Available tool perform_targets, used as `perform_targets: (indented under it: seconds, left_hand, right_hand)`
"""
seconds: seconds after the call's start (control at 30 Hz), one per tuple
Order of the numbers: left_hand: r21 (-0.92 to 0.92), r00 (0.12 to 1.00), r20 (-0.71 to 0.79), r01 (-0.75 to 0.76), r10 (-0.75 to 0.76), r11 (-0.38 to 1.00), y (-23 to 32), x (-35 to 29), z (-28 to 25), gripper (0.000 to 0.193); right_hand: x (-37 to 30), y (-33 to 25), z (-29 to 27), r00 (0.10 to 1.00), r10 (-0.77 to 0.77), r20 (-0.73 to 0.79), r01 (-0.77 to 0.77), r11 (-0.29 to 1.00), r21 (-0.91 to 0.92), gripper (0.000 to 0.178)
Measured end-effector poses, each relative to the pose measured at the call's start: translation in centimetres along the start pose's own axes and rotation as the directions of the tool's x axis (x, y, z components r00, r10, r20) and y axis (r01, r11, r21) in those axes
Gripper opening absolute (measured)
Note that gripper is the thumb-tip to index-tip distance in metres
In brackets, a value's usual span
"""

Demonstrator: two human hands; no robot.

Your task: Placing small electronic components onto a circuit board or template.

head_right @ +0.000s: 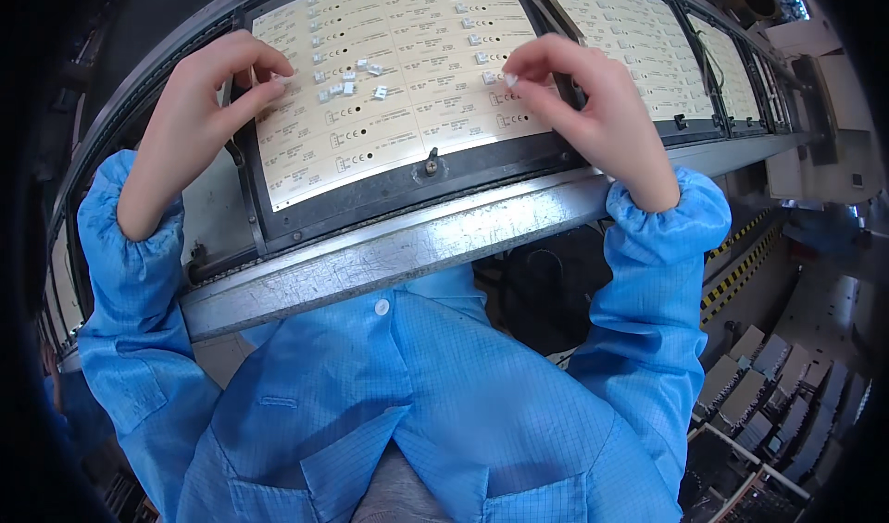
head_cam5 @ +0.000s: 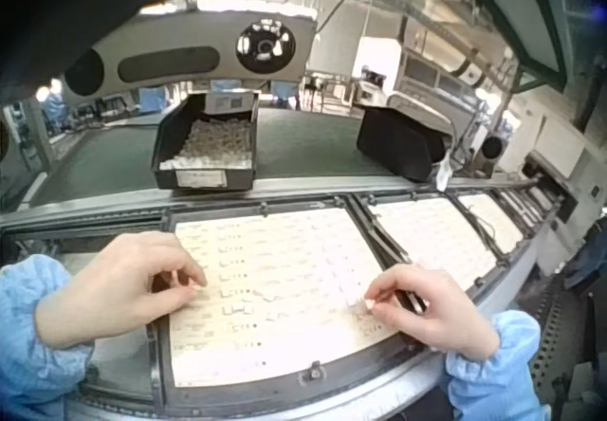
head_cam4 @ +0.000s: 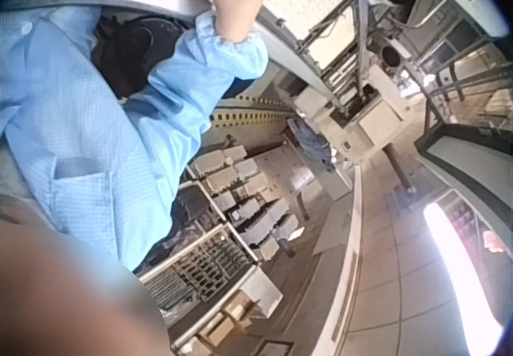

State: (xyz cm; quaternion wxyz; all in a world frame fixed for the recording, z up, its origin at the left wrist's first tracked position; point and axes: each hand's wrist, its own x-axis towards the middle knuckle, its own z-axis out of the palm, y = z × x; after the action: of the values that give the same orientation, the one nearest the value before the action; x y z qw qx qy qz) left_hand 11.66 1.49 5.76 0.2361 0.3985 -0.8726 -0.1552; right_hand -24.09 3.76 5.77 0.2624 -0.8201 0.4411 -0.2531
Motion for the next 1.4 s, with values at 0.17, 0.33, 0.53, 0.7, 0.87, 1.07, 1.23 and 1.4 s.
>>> perform_targets:
  seconds: [0.17, 0.33, 0.53, 0.7, 0.87, 1.07, 1.23, 1.4]
  left_hand:
    - [-0.113, 0.999, 0.007, 0.042, -0.041, 0.993, 0.2, -0.7, 0.3, 0.014]
    - [-0.12, 0.994, -0.025, -0.107, 0.104, 0.987, 1.0, 0.0, 0.9, 0.012]
    - [0.025, 1.0, -0.016, -0.013, 0.013, 1.0, 0.4, -3.4, -0.4, 0.01]
    - [-0.067, 1.0, 0.0, -0.028, 0.028, 0.997, 1.4, -2.4, -0.4, 0.008]
    - [-0.003, 1.0, 0.017, -0.008, 0.009, 1.0, 0.9, -3.4, -0.4, 0.008]
    - [-0.086, 0.999, -0.022, -0.042, 0.04, 0.995, 2.4, -1.3, 1.2, 0.013]
    - [0.044, 0.998, 0.057, -0.04, 0.037, 0.998, 3.2, -2.1, 1.1, 0.008]
    - [0.036, 0.996, 0.034, -0.079, 0.078, 0.996, 2.4, -2.4, 1.7, 0.008]
  right_hand:
    - [0.1, 0.4, 0.5, 0.992, -0.121, 0.03, 0.124, 0.928, -0.352, 0.013]
    - [-0.6, 1.4, 0.8, 0.992, -0.122, -0.014, 0.109, 0.928, -0.357, 0.012]
    - [0.7, 1.0, 4.5, 0.984, -0.114, -0.136, 0.079, 0.968, -0.238, 0.009]
    - [-0.9, 0.9, 5.0, 0.977, -0.097, -0.189, 0.041, 0.96, -0.277, 0.007]
    - [0.0, 0.9, 5.5, 0.984, -0.1, -0.145, 0.059, 0.963, -0.263, 0.008]
    - [-1.1, 2.3, 3.8, 0.971, -0.128, -0.2, 0.038, 0.916, -0.4, 0.01]
    - [-1.1, 0.9, 3.0, 0.981, -0.096, -0.167, 0.025, 0.925, -0.38, 0.009]
    - [-1.1, 0.7, 3.3, 0.982, -0.114, -0.148, 0.046, 0.914, -0.404, 0.01]
